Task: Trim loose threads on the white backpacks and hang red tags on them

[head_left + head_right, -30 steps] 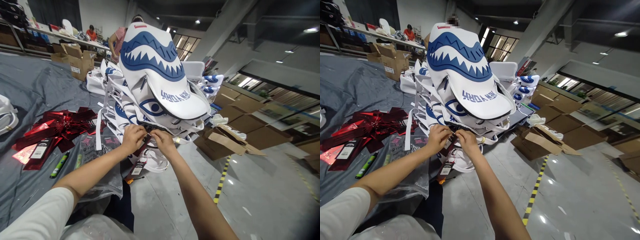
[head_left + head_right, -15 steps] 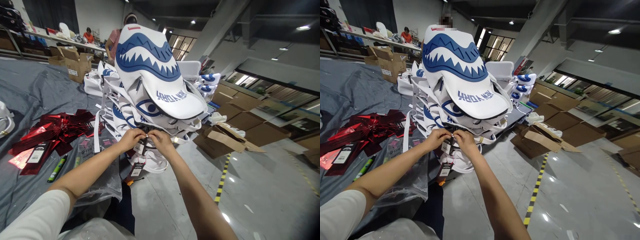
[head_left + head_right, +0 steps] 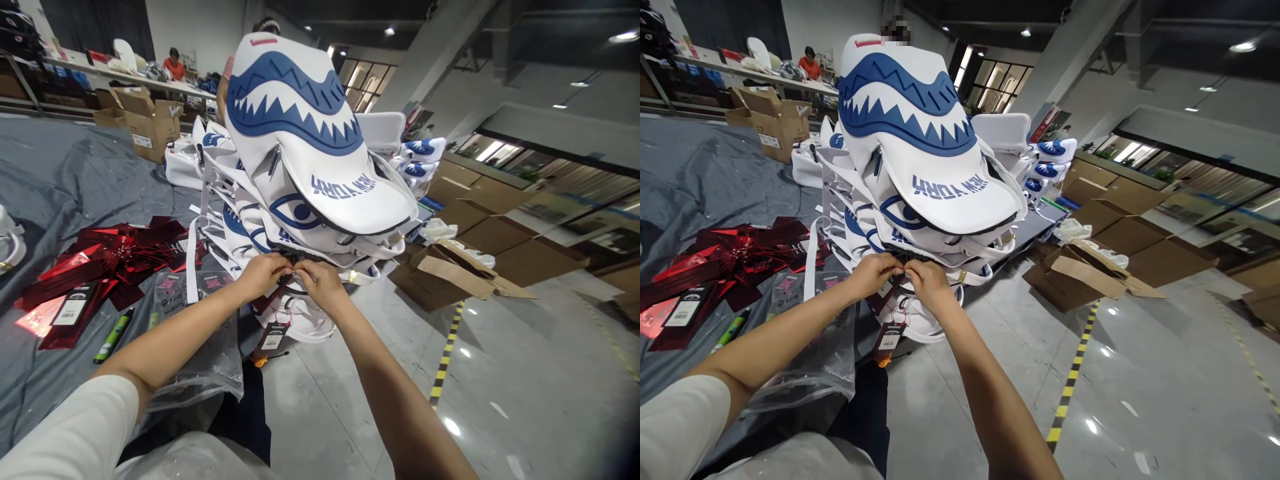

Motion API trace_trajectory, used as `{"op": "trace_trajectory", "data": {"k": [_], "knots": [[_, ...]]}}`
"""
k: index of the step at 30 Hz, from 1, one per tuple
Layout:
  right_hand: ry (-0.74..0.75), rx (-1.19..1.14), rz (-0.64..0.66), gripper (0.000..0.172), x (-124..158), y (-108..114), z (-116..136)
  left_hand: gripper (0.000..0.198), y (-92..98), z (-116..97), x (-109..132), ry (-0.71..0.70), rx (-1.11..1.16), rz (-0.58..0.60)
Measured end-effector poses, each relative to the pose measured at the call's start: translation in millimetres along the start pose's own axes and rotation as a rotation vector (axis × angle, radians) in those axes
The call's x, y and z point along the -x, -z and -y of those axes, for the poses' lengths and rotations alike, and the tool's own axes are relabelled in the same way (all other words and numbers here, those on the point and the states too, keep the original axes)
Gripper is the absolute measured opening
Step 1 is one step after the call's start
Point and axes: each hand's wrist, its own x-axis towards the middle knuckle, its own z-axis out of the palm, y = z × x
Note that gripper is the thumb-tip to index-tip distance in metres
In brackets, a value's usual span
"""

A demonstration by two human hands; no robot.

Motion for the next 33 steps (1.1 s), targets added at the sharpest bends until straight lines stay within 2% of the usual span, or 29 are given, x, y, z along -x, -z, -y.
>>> {"op": "trace_trajectory", "data": {"k": [16,27,33], "knots": [[0.026,0.023,-0.006,0.021,0.3,-0.8,-1.4,0.017,8.5,-6.7,-3.5,0.024,-0.163,0.095],[0.016,0.071,0.079,0.020,0.2,-1.4,-0.9,0.014,9.9,-23.8,-9.5,0.086,-0.332,0.144],[-0.004,0.076,0.081,0.021,-0.6,-4.0,1.2,0.017,11.0,-25.4,-9.9,0.081,-0.390,0.144]]}}
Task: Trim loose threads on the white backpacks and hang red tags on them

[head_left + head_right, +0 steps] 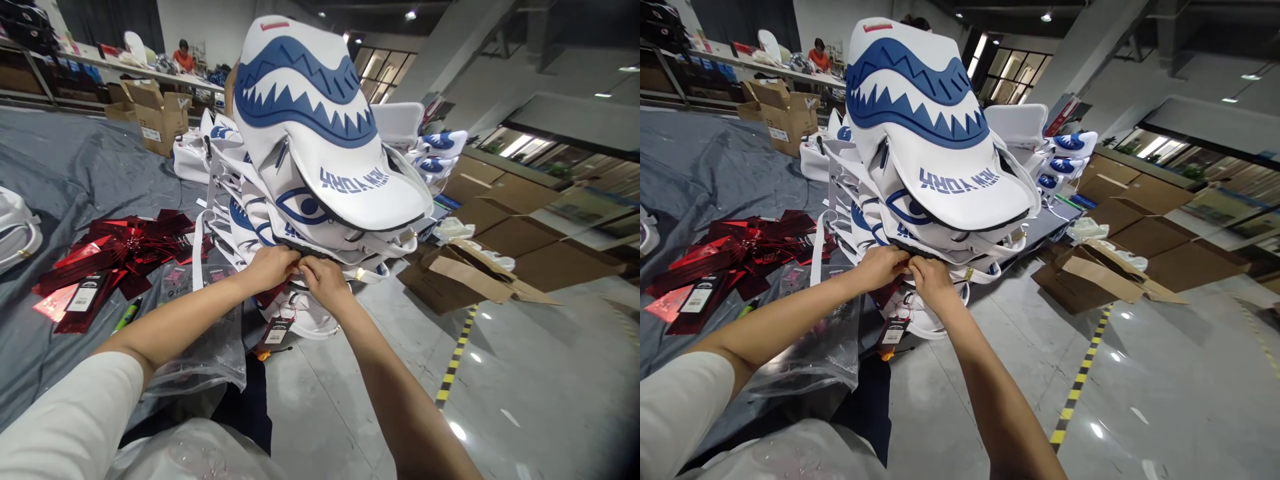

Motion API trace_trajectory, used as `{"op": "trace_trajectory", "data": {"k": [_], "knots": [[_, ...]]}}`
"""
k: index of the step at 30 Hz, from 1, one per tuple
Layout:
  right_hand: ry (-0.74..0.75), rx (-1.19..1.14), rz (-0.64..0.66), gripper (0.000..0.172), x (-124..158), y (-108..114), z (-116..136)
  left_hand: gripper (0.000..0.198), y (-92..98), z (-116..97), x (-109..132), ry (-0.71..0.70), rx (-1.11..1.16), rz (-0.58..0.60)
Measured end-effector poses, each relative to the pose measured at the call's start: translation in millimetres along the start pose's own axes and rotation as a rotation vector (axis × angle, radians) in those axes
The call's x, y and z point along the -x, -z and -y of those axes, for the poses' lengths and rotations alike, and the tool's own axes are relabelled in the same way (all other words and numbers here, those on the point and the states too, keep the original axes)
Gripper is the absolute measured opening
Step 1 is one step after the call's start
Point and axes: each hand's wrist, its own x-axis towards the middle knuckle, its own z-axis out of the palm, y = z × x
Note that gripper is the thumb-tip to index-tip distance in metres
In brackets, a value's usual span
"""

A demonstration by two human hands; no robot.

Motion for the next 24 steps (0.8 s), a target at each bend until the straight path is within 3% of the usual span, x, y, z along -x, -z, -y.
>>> {"op": "trace_trajectory", "data": {"k": [8,17,24], "knots": [[-0.076,-0.011,-0.052,0.020,-2.8,-1.5,1.3,0.021,-4.2,-4.2,8.0,0.054,0.039,-0.060],[-0.085,-0.136,-0.186,0.026,-0.6,-1.9,-3.7,0.018,0.4,-11.2,13.1,0.130,0.138,-0.044],[-0.198,-0.238,-0.173,0.035,-4.2,0.9,-3.5,0.022,0.3,-7.1,15.8,0.102,0.210,-0.004]]}}
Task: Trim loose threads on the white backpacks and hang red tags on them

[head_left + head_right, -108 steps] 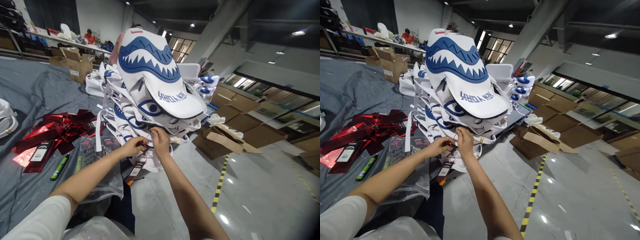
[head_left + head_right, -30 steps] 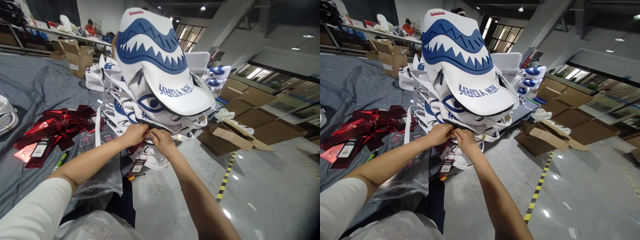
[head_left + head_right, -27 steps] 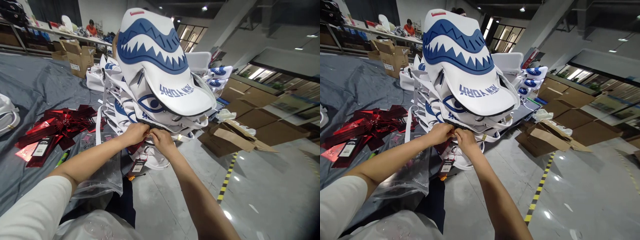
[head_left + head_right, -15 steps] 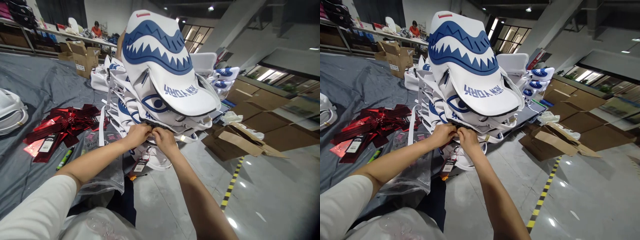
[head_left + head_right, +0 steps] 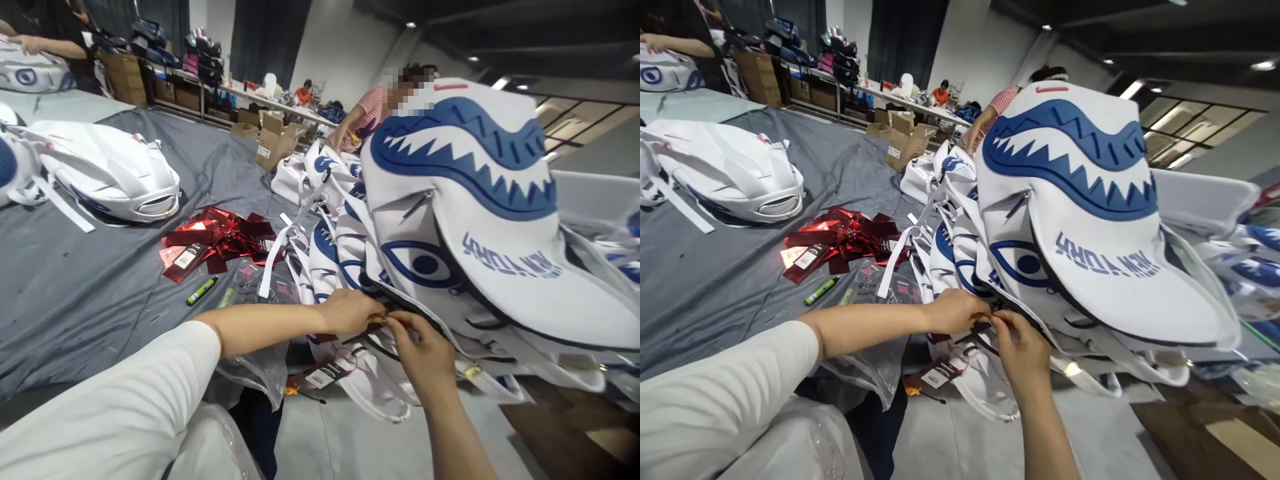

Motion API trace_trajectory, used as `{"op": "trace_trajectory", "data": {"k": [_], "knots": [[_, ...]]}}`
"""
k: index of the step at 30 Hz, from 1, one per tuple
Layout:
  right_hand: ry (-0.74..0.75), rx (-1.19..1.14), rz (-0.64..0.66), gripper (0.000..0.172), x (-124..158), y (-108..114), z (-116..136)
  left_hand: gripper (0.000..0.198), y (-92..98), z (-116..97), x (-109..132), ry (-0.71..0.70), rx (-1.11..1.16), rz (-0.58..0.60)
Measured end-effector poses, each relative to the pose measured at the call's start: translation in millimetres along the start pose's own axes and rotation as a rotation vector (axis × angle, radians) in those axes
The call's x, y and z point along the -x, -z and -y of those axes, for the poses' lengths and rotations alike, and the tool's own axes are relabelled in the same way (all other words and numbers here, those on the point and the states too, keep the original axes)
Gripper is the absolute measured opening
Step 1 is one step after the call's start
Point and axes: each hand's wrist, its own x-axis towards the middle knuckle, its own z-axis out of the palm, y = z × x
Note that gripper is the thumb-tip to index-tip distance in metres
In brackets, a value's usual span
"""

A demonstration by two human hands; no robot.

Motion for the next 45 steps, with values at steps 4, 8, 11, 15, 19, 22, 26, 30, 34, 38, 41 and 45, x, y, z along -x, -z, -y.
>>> {"op": "trace_trajectory", "data": {"k": [4,8,11,15,19,22,26,30,34,38,41,45], "knots": [[-0.091,-0.009,-0.008,0.039,0.0,0.0,4.6,0.024,2.8,-2.0,2.6,0.023,0.010,-0.018],[-0.133,-0.013,-0.003,0.042,-0.3,-1.1,6.8,0.024,5.3,-1.3,2.0,-0.001,0.009,0.040],[-0.136,-0.003,-0.031,0.041,0.5,-2.0,8.2,0.021,7.2,0.4,-0.1,-0.036,0.003,0.031],[-0.134,-0.010,-0.033,0.040,1.8,-3.0,9.5,0.025,9.6,0.9,-1.3,-0.054,0.023,0.041],[-0.123,-0.026,-0.030,0.038,2.8,-3.1,9.4,0.020,9.9,-1.0,0.1,-0.052,-0.013,0.066],[-0.135,-0.022,-0.039,0.041,3.4,-3.1,9.3,0.022,8.8,-2.0,1.0,-0.010,0.001,0.002],[-0.161,-0.004,-0.038,0.042,3.9,-3.9,10.5,0.022,8.8,-0.2,0.5,-0.027,0.022,0.081],[-0.162,0.028,-0.043,0.044,4.0,-4.9,11.6,0.022,12.3,0.7,-1.3,-0.034,-0.008,-0.008],[-0.156,-0.005,-0.039,0.042,3.6,-4.9,13.6,0.019,16.0,-1.0,-2.1,-0.018,0.010,0.098],[-0.165,-0.017,-0.037,0.039,3.7,-4.8,17.0,0.018,16.1,-1.4,-1.9,-0.067,-0.013,0.037],[-0.177,-0.018,-0.037,0.039,4.3,-5.9,17.3,0.018,15.0,-0.1,-1.0,-0.050,0.025,0.092],[-0.162,0.004,-0.044,0.041,5.0,-7.6,15.9,0.017,14.1,2.4,0.6,-0.076,0.020,0.050]]}}
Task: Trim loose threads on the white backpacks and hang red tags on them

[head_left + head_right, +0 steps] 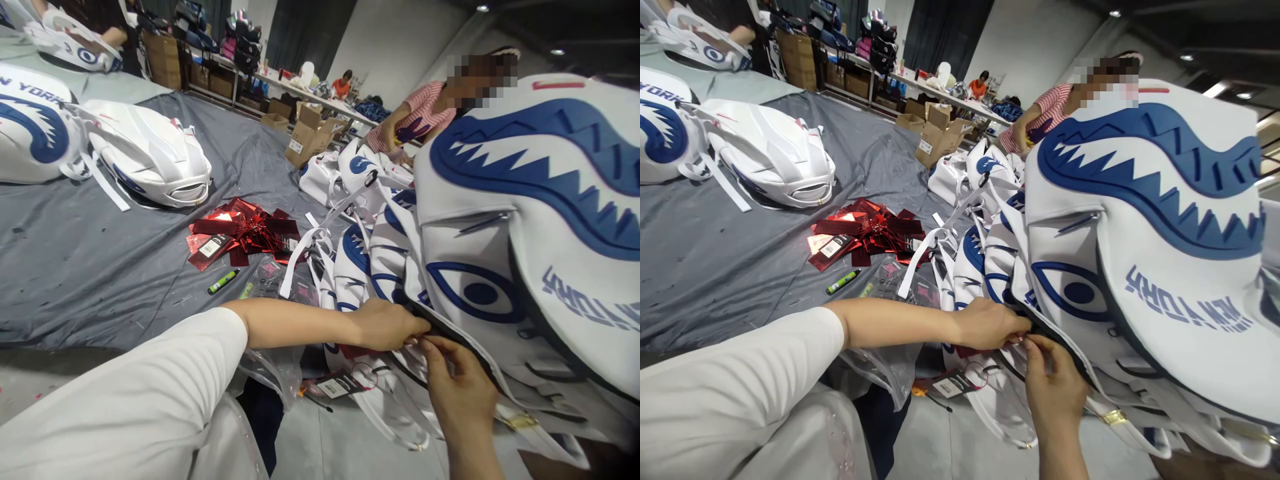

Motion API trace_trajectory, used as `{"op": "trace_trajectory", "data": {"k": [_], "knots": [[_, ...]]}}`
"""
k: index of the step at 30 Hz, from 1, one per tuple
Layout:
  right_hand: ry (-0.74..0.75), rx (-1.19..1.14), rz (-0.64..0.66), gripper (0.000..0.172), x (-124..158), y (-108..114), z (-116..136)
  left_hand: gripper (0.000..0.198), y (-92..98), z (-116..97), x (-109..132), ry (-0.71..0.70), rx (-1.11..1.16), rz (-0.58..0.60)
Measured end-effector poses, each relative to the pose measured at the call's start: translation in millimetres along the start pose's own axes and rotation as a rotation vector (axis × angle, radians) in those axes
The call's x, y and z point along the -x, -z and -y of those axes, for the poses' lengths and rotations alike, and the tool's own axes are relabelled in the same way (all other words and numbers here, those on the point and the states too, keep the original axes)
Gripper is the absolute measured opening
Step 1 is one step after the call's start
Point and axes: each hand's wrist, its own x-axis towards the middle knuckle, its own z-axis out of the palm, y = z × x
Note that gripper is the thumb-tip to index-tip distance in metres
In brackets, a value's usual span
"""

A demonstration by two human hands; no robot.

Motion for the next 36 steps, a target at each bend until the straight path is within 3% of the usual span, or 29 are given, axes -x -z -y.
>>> {"op": "trace_trajectory", "data": {"k": [2,5,10,13,17,22,26,30,36], "knots": [[-0.012,0.003,-0.006,0.040,0.2,0.0,0.6,0.018,0.1,0.5,0.6,0.009,0.022,-0.012],[-0.036,-0.017,-0.004,0.040,0.5,0.2,2.7,0.018,-0.4,1.4,1.1,0.043,0.027,0.081],[-0.055,-0.039,-0.011,0.039,1.5,-0.2,4.5,0.018,-6.9,4.2,0.8,-0.002,0.017,-0.057],[-0.060,-0.036,-0.009,0.039,1.8,-0.2,4.3,0.019,-10.1,5.7,0.8,0.009,0.026,0.017],[-0.036,-0.052,-0.013,0.039,1.3,-0.5,3.3,0.017,-12.2,7.3,1.1,-0.029,0.009,-0.075],[-0.025,-0.063,-0.028,0.039,1.5,-1.0,2.9,0.019,-13.7,7.5,0.8,-0.021,0.006,0.001],[-0.035,-0.070,-0.029,0.039,2.2,-0.9,3.7,0.018,-13.3,6.0,1.7,-0.046,-0.019,-0.091],[-0.045,-0.051,-0.036,0.039,2.4,-1.0,2.5,0.020,-14.3,8.1,3.5,-0.068,-0.011,-0.007],[-0.025,-0.021,-0.050,0.040,3.0,-1.7,-1.9,0.018,-30.0,7.6,2.5,-0.056,-0.064,-0.204]]}}
